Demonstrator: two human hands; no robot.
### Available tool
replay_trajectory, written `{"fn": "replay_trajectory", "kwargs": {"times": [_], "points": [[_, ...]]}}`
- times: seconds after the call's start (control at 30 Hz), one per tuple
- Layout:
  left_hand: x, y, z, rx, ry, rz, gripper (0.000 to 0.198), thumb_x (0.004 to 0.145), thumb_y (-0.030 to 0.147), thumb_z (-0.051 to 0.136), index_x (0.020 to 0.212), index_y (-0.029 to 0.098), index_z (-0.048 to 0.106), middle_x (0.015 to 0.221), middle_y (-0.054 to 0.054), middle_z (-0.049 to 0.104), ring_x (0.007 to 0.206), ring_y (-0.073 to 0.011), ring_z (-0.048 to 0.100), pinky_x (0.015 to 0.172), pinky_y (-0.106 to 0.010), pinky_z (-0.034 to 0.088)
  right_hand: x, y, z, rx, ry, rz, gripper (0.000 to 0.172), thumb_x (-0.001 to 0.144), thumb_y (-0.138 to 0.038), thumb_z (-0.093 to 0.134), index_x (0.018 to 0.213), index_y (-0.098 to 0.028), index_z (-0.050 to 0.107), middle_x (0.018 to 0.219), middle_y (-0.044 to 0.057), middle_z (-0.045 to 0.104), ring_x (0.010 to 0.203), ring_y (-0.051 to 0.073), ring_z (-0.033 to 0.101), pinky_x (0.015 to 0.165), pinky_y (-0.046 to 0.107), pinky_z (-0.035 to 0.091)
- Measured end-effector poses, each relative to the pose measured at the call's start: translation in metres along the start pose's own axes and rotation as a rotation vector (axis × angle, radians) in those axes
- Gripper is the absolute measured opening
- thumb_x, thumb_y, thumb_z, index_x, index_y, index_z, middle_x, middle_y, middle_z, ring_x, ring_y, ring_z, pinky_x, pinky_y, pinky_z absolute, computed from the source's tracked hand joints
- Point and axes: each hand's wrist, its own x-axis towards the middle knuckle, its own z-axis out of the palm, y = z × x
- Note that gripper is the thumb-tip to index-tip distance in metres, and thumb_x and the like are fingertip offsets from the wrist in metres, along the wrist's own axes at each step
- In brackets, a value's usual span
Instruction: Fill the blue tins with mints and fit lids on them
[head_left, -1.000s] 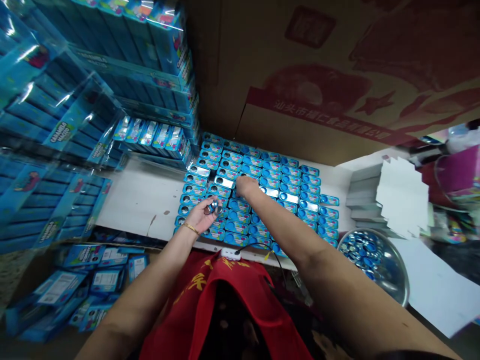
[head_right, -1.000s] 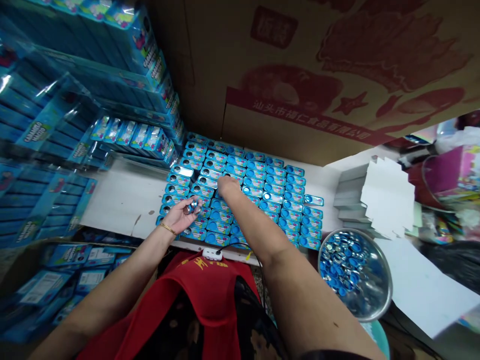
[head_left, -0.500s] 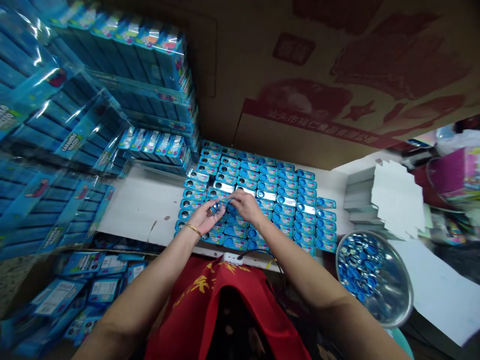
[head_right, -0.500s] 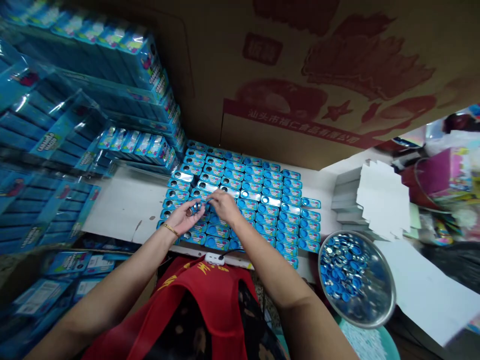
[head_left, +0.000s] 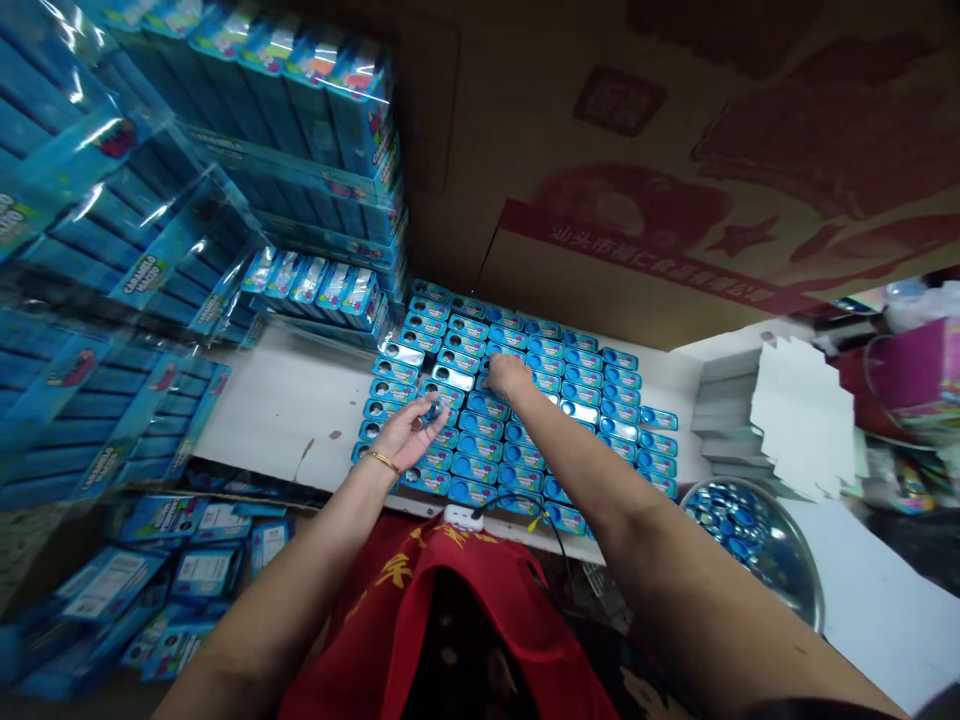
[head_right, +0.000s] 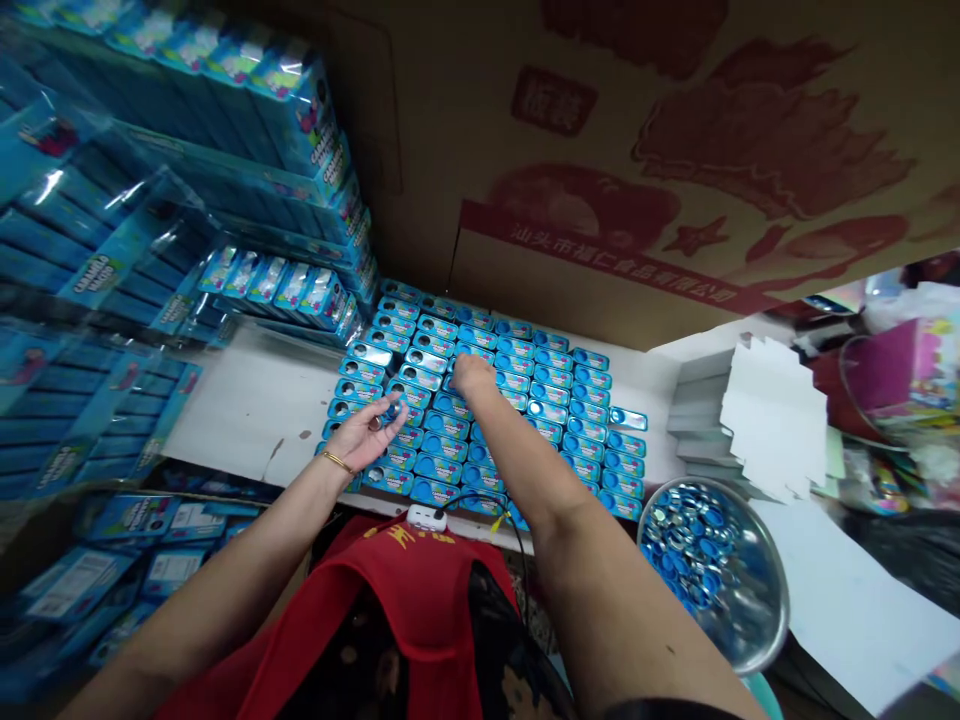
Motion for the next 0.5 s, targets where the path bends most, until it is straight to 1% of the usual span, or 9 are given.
{"fn": "replay_trajectory", "kwargs": {"times": [0.07,0.1,0.17,0.2,0.23,0.27,0.3,0.43,0.5], "points": [[0.002,-0.001,0.0,0.006,-0.009,0.003,0.014,0.069,0.002,0.055,0.077,0.011,0.062,0.086,-0.006,0.063,0.088,-0.0179,0.06,0.078,-0.03,0.051,-0.017,0.003,0.005,0.046,0.069,-0.073,0.035,0.073,-0.031,0.059,0.105,-0.019,0.054,0.1,0.011,0.059,0.095,0.021,0.054,0.076,0.029,0.041],[0.003,-0.002,-0.001,0.014,-0.018,0.0,0.014,0.069,0.002,0.055,0.077,0.011,0.062,0.086,-0.007,0.063,0.088,-0.0183,0.06,0.08,-0.031,0.051,-0.027,0.004,0.008,0.101,0.116,-0.173,0.032,0.076,-0.03,0.055,0.106,-0.021,0.053,0.102,0.009,0.058,0.095,0.02,0.054,0.077,0.029,0.041],[0.004,-0.003,0.0,0.041,-0.051,-0.021,0.014,0.07,0.003,0.054,0.079,0.01,0.063,0.085,-0.008,0.064,0.086,-0.0182,0.06,0.081,-0.033,0.05,-0.046,0.003,0.015,0.229,0.181,-0.492,0.03,0.079,-0.028,0.051,0.108,-0.024,0.053,0.108,0.006,0.055,0.098,0.016,0.052,0.08,0.027,0.04],[0.005,-0.003,0.0,0.055,-0.074,-0.032,0.015,0.07,0.003,0.054,0.081,0.009,0.063,0.083,-0.009,0.064,0.084,-0.0177,0.06,0.081,-0.034,0.049,-0.054,0.001,0.018,0.273,0.188,-0.661,0.029,0.079,-0.026,0.051,0.108,-0.026,0.054,0.11,0.005,0.053,0.1,0.015,0.05,0.082,0.026,0.039],[0.005,-0.004,0.0,0.069,-0.093,-0.042,0.016,0.071,0.003,0.053,0.082,0.009,0.063,0.082,-0.009,0.064,0.082,-0.0171,0.061,0.081,-0.035,0.049,-0.06,-0.001,0.021,0.291,0.173,-0.792,0.029,0.079,-0.024,0.052,0.107,-0.027,0.055,0.111,0.004,0.052,0.102,0.015,0.048,0.084,0.025,0.038],[0.005,-0.004,0.001,0.084,-0.108,-0.05,0.017,0.071,0.004,0.053,0.083,0.01,0.064,0.081,-0.008,0.064,0.081,-0.0166,0.06,0.082,-0.037,0.049,-0.064,-0.002,0.023,0.292,0.153,-0.873,0.028,0.078,-0.022,0.053,0.106,-0.027,0.057,0.109,0.003,0.053,0.102,0.015,0.048,0.084,0.025,0.037],[0.005,-0.005,0.002,0.1,-0.122,-0.058,0.018,0.071,0.004,0.053,0.084,0.01,0.064,0.082,-0.008,0.065,0.08,-0.016,0.06,0.082,-0.037,0.048,-0.067,-0.004,0.024,0.285,0.135,-0.907,0.028,0.078,-0.02,0.053,0.104,-0.026,0.058,0.106,0.004,0.054,0.101,0.015,0.048,0.084,0.025,0.037],[0.004,-0.005,0.003,0.194,-0.144,-0.12,0.02,0.072,0.005,0.053,0.088,0.01,0.064,0.078,-0.006,0.065,0.066,-0.0108,0.06,0.082,-0.039,0.048,-0.066,-0.001,0.025,0.31,0.07,-0.907,0.03,0.077,-0.022,0.054,0.107,-0.023,0.057,0.094,0.005,0.056,0.087,0.013,0.052,0.075,0.023,0.04],[0.003,-0.004,0.005,0.216,-0.159,-0.139,0.021,0.073,0.006,0.054,0.091,0.011,0.063,0.077,-0.006,0.065,0.066,-0.0119,0.061,0.081,-0.039,0.048,-0.061,0.006,0.024,0.373,0.064,-0.891,0.028,0.079,-0.025,0.052,0.106,-0.022,0.057,0.091,0.004,0.057,0.085,0.012,0.053,0.075,0.022,0.04]]}}
